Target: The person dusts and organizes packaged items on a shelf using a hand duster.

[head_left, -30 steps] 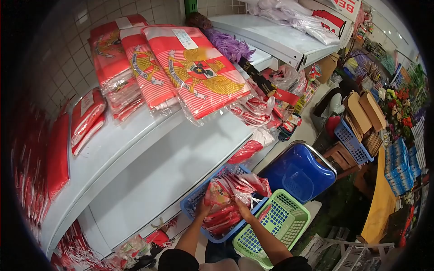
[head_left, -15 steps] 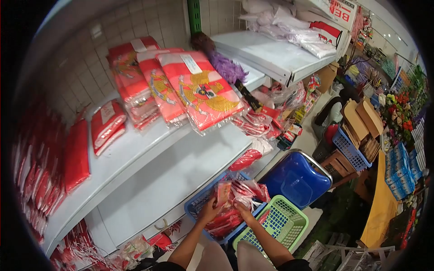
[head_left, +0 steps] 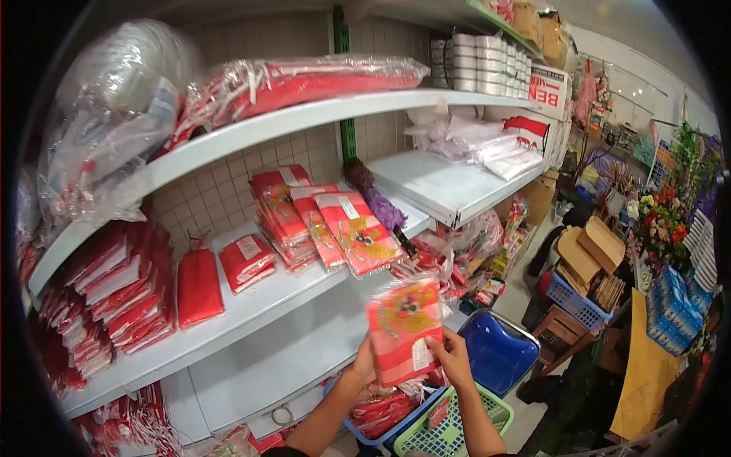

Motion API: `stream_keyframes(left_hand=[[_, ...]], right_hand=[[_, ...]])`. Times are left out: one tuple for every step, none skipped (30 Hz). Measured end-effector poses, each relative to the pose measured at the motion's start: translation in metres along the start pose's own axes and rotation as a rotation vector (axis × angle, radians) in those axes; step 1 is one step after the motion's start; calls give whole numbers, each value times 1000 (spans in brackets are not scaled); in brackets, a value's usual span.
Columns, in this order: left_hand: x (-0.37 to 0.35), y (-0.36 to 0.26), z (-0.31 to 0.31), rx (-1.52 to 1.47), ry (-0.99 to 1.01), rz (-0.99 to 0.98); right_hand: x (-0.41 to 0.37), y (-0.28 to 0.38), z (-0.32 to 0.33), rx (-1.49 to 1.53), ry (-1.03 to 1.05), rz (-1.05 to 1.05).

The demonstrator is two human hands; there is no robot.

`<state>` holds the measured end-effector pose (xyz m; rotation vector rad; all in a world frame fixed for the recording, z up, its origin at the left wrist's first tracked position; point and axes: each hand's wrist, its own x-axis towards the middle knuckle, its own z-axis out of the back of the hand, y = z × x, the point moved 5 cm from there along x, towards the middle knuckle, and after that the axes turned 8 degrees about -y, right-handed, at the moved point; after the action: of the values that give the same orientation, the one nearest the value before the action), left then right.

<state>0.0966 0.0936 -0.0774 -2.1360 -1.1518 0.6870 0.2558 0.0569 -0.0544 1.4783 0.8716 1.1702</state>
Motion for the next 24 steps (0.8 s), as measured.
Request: stream_keyframes(left_hand=[[0,-1,0,24,-42,-46],[-1,-8,-10,-76,41,-99],[-3,-16,-14,-164,53,-114],[-6,-23,-18,-252,65,-127],[-8,-30,-19,-341,77,-137],[-10,-39,-15,-327,53,-197],[-15,-49,-17,-345,65,-220],[-22,-59,-19,-365,75,-243],[-30,-68,-21,-384,83,-264],[-34,-77,-19,-415,67,-272],[-33,-85,-19,-416,105,-265],[-34,-88,-15,-423,132,-252],[-36,-91,-13,-433,160,-242],[-37,-94,-9,-415,100,-246],[-38,-98,-7,-403,83,-251],[-40,-101,-4,-391,63,-256],[-41,-104,-1,-377,41,-259],[-43,-108,1,-391,53,-258],[-43,-110,3,-404,66,-255],[-44,-112,5,-417,79,-249],[-44,-113,8,-406,52,-258],[-45,-114,11,-396,28,-265],[-44,-115,14,-386,8,-274],[-44,-115,19,-414,31,-287]], right_hand=[[3,23,-2,-145,-2,105],[-1,74,-7,-521,-85,335],[10,92,-4,-577,-199,517],[20,104,1,-628,-316,696],[28,119,5,-675,-437,872],[47,133,10,-611,-425,773],[67,149,12,-548,-408,674],[89,155,6,-475,-361,664],[112,153,-3,-404,-312,652],[131,153,-18,-520,-266,626],[146,151,-36,-635,-220,600],[156,141,-53,-792,-216,610],[168,130,-68,-951,-208,620],[182,120,-81,-1110,-202,632],[199,104,-89,-1140,-152,538],[216,87,-98,-1168,-101,441],[224,76,-105,-1193,-49,343],[223,80,-106,-1147,-59,340],[217,91,-106,-1156,-79,342],[211,102,-102,-1167,-101,340],[206,107,-97,-1179,-124,335],[215,99,-86,-1028,-267,352],[218,84,-73,-966,-306,357],[211,80,-61,-904,-345,360]])
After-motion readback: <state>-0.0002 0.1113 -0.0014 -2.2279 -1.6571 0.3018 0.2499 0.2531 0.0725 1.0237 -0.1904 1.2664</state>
